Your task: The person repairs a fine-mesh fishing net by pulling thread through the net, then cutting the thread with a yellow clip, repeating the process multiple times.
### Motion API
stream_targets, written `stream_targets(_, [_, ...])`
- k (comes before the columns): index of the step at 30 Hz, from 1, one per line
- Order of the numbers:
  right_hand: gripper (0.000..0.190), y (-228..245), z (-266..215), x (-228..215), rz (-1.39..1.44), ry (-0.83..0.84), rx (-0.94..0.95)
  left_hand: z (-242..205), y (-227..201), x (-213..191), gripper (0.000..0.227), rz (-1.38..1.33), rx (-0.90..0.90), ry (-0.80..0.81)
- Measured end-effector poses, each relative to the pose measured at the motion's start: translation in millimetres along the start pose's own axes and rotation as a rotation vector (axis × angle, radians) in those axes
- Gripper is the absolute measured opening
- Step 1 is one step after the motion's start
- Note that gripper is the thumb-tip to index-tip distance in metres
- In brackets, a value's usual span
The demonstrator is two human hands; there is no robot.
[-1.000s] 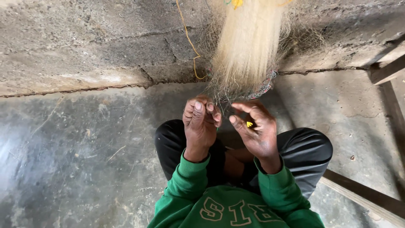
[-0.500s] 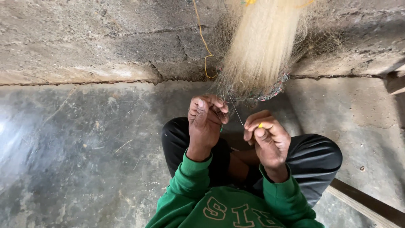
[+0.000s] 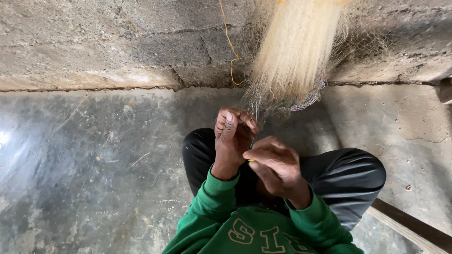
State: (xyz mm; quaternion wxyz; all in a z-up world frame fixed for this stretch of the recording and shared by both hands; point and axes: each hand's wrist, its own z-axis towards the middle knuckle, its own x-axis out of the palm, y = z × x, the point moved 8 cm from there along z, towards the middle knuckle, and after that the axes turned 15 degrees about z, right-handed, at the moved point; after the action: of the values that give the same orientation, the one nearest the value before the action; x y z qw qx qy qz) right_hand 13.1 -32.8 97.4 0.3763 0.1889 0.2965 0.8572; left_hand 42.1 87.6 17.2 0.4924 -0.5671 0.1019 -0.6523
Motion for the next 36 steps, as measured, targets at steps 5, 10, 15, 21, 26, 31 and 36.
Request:
stream_targets(5, [0.01, 25, 18, 20, -0.084, 0.038, -0.082, 2, 3, -4, 0.015, -0.039, -0.054, -0.028])
stream_targets(10, [0.011, 27, 17, 9, -0.049, 0.012, -0.086, 2, 7, -12, 0.016, -0.03, -0.068, -0.047])
stream_targets(15, [0.009, 13, 14, -27, -0.407, -0.013, -0.165, -1, 1, -3, 0.016, 0.02, -0.078, 0.007])
stream_targets(21, [0.006, 11, 29, -32, -0.439, -0.019, -0.239, -8, 8, 5, 0.014, -0.037, -0.084, 0.013])
stream_targets(26, [0.008, 10, 26, -28, -0.416, -0.022, -0.318, -14, 21, 7, 0.016, -0.029, -0.137, -0.02])
stream_targets(31, [0.022, 16, 26, -22, -0.395, -0.066, -0.401, -17, 28, 18, 0.018, -0.079, -0.143, -0.038])
stream_targets(36, [0.014, 12, 19, -16, -0.4, -0.167, -0.504, -18, 30, 18, 0.018, 0.014, -0.09, -0.078])
